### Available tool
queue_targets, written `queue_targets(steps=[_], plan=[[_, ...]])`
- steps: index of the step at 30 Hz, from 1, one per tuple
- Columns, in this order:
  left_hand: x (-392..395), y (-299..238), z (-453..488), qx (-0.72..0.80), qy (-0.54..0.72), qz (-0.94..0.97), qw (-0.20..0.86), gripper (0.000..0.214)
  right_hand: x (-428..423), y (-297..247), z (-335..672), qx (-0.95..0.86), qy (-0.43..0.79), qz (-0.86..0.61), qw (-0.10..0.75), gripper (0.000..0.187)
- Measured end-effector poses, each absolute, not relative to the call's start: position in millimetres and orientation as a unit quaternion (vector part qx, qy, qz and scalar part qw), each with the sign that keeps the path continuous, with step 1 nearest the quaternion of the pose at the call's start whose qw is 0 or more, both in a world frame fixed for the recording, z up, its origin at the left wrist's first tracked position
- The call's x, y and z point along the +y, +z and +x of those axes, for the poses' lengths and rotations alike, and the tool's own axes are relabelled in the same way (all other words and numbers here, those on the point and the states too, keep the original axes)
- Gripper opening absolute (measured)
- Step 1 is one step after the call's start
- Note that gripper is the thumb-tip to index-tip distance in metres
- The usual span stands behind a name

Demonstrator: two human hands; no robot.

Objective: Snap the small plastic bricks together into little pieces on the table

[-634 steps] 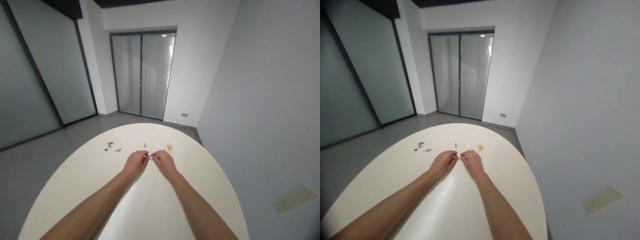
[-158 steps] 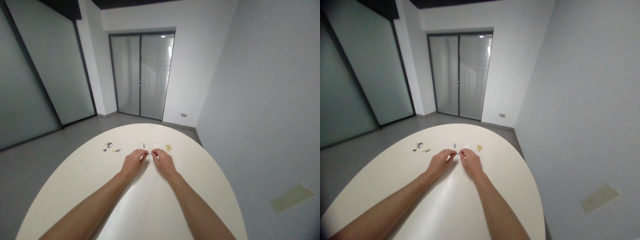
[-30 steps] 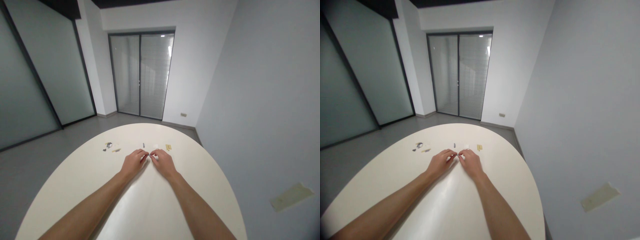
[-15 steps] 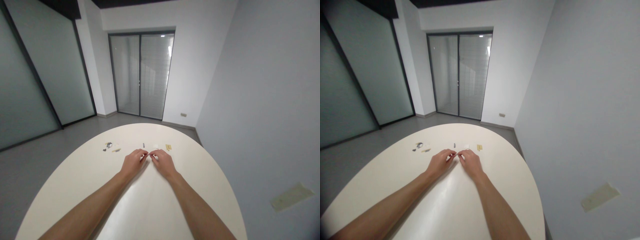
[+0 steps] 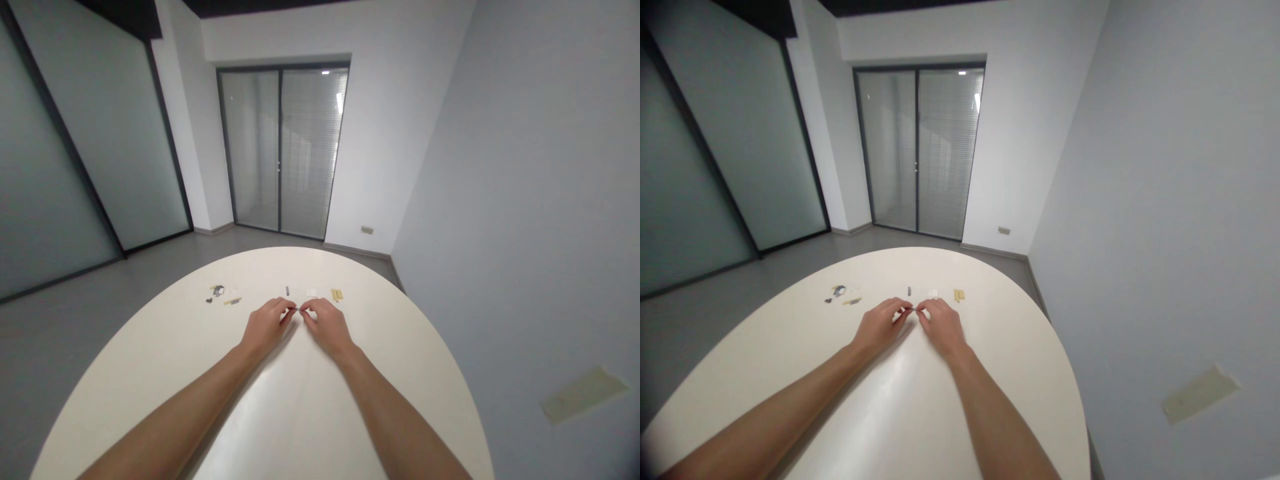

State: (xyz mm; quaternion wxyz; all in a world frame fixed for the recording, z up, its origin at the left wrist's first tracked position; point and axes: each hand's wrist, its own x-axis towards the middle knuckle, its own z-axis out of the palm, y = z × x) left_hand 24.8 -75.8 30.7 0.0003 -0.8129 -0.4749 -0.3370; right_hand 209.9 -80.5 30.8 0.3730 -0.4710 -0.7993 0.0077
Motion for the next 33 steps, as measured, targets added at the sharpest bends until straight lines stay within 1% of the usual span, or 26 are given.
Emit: queue_targets(steps=[7, 18, 24, 30, 33], plan=[[-75.6, 30.0, 23.9, -0.468, -0.34, -0.816, 0.003, 0.021, -80.4, 31.6, 209.5, -0.796, 0.008, -0.484, 0.364, 0.008], [-73.5, 29.1, 24.0, -0.46, -0.34, -0.82, 0.009, 0.02, -78.4, 28.4, 211.2, -0.791, -0.017, -0.484, 0.375, 0.005], [-73.9, 29.1, 23.4, -0.46, -0.34, -0.82, 0.007, 0.02, -77.0, 27.3, 212.1, -0.792, -0.015, -0.483, 0.373, 0.008], [-74.7, 30.3, 23.9, -0.463, -0.335, -0.821, -0.002, 0.019, -78.3, 28.4, 211.2, -0.787, -0.011, -0.494, 0.37, 0.005], [-75.0, 30.9, 24.2, -0.461, -0.338, -0.82, -0.001, 0.019, -78.9, 29.0, 211.0, -0.79, -0.007, -0.488, 0.371, 0.008]])
